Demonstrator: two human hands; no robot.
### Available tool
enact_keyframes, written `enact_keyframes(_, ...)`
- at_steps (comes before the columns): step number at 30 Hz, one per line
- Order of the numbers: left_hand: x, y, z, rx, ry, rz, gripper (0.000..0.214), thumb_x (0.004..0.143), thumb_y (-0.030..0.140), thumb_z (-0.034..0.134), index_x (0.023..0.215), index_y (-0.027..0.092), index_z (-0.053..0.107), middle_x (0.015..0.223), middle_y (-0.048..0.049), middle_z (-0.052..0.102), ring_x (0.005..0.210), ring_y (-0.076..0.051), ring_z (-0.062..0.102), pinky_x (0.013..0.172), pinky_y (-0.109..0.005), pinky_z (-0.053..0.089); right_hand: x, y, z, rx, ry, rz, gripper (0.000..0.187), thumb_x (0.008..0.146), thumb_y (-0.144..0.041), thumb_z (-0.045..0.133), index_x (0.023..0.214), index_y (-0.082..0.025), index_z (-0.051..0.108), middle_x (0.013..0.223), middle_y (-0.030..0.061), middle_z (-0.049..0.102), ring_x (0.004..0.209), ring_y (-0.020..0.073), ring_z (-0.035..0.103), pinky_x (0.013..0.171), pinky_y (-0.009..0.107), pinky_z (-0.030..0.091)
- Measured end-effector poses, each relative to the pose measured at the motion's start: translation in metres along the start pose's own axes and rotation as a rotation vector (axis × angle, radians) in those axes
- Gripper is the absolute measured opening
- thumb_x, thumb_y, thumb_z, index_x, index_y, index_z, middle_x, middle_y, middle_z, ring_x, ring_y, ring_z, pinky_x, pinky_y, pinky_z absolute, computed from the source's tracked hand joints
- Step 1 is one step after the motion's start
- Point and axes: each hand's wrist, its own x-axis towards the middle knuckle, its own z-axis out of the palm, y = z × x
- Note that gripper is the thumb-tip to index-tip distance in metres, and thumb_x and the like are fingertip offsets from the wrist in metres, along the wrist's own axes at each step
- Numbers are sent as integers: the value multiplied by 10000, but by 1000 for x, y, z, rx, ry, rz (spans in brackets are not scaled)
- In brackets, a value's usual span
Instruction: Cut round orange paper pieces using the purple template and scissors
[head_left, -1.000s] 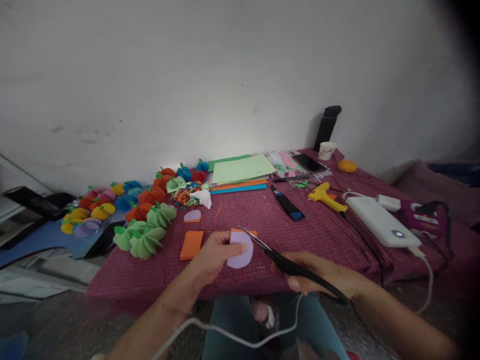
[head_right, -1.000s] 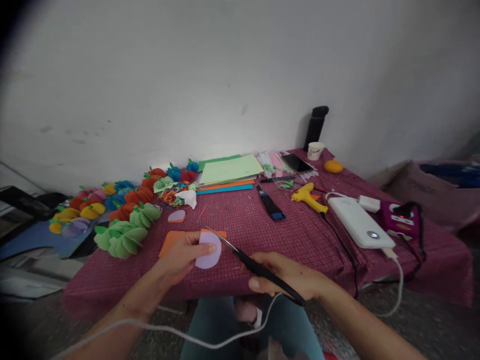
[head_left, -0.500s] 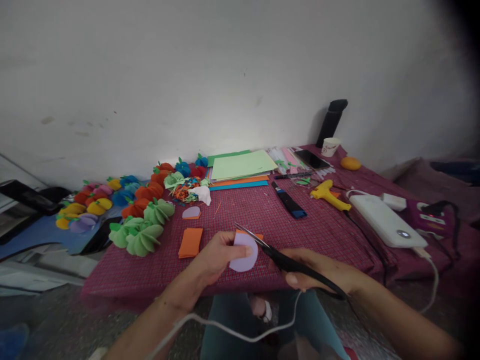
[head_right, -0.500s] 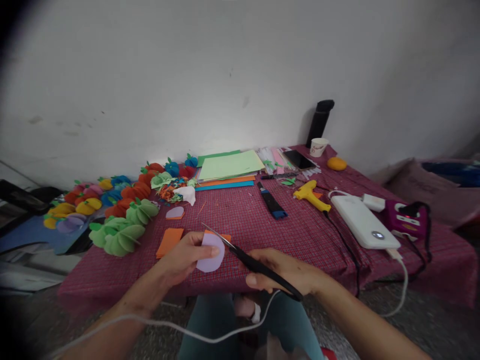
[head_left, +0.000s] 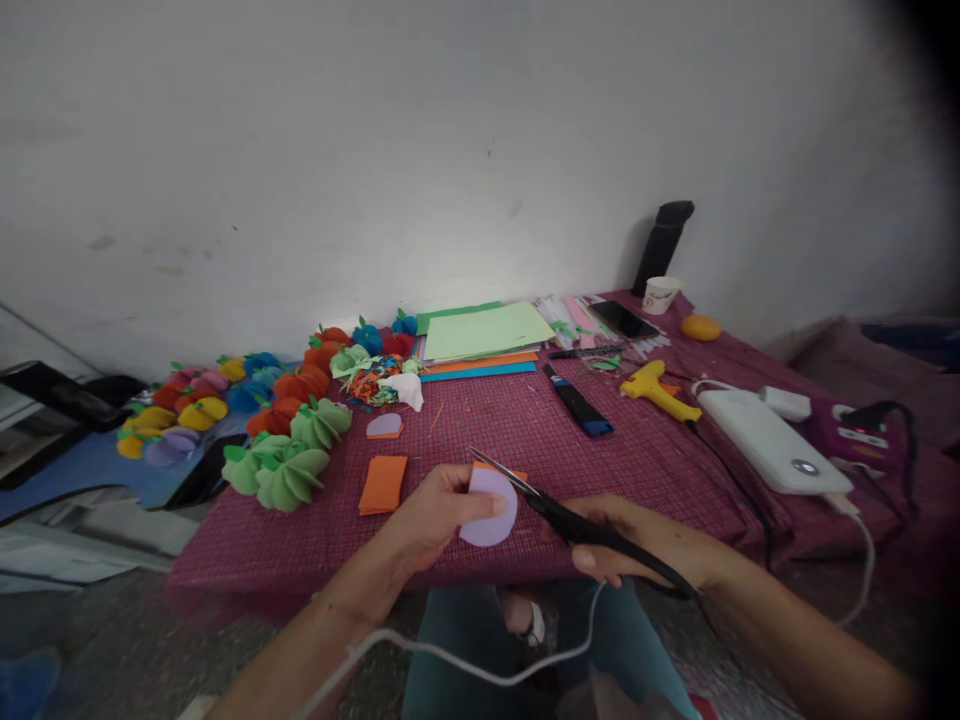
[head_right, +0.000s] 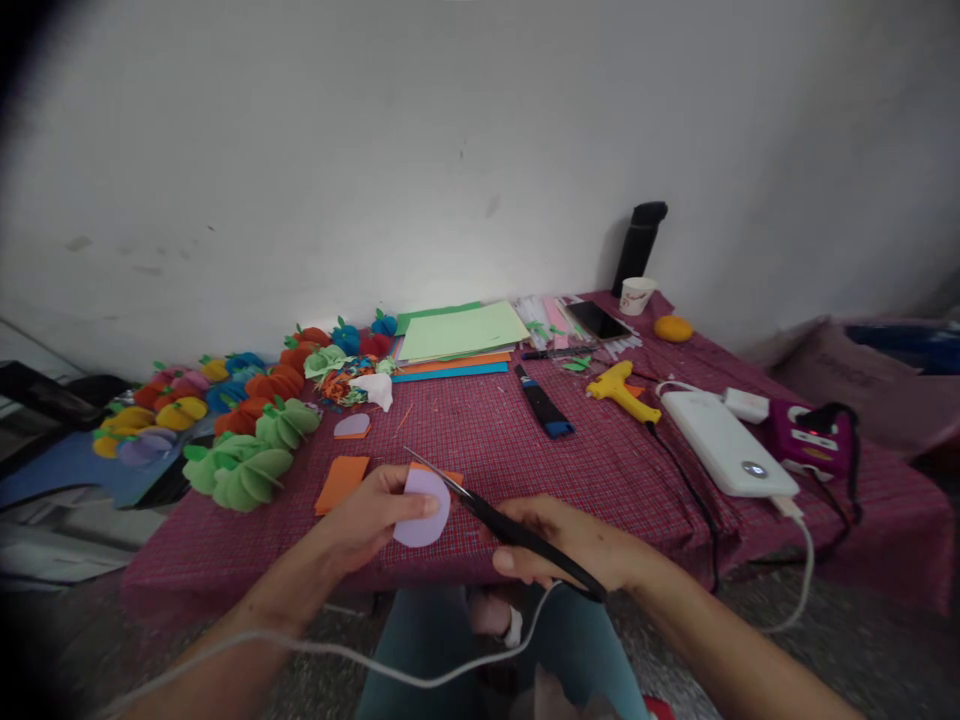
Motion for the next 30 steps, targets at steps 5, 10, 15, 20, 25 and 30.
enact_keyframes(5,-1,-1,0,-7,-2,7,205,549,214,748,716,109,693,605,-15,628,512,-86,535,520,-208,401,-1,-2,1,17,-4,3,441,784,-485,554,1038,-127,528,655,-27,450,541,68,411,488,177,347)
enact_keyframes(10,-1,-1,0,3,2,15,210,563,220,744,734,108,694,616,-20,632,520,-87,530,517,-204,390,-1,-5,2,14,-19,-23,418,779,-499,550,960,-124,521,660,-31,418,557,68,398,500,178,356)
enact_keyframes(15,-2,-2,0,0,-2,13,237,558,230,751,755,111,696,617,-25,634,521,-91,527,520,-211,389,-1,-4,3,-9,-25,-23,398,788,-511,527,905,-131,511,647,-24,445,545,74,411,499,188,357)
enact_keyframes(20,-2,-2,1,2,4,15,215,556,228,750,726,109,692,607,-22,628,515,-91,524,518,-215,389,0,-1,3,-16,-24,-32,366,798,-497,524,845,-134,506,620,-24,461,533,74,422,486,183,339)
enact_keyframes(25,-1,-3,1,-8,-3,32,230,563,230,748,756,115,696,632,-17,634,526,-86,529,531,-214,393,-1,-3,5,8,12,-14,360,791,-491,538,857,-138,518,626,-27,471,522,69,428,484,182,344)
enact_keyframes(30,-2,-2,2,-15,3,28,217,553,237,753,726,119,694,613,-10,626,518,-87,526,522,-218,390,-2,-4,5,24,12,-1,393,778,-496,552,922,-131,545,625,-27,477,513,66,434,478,179,348)
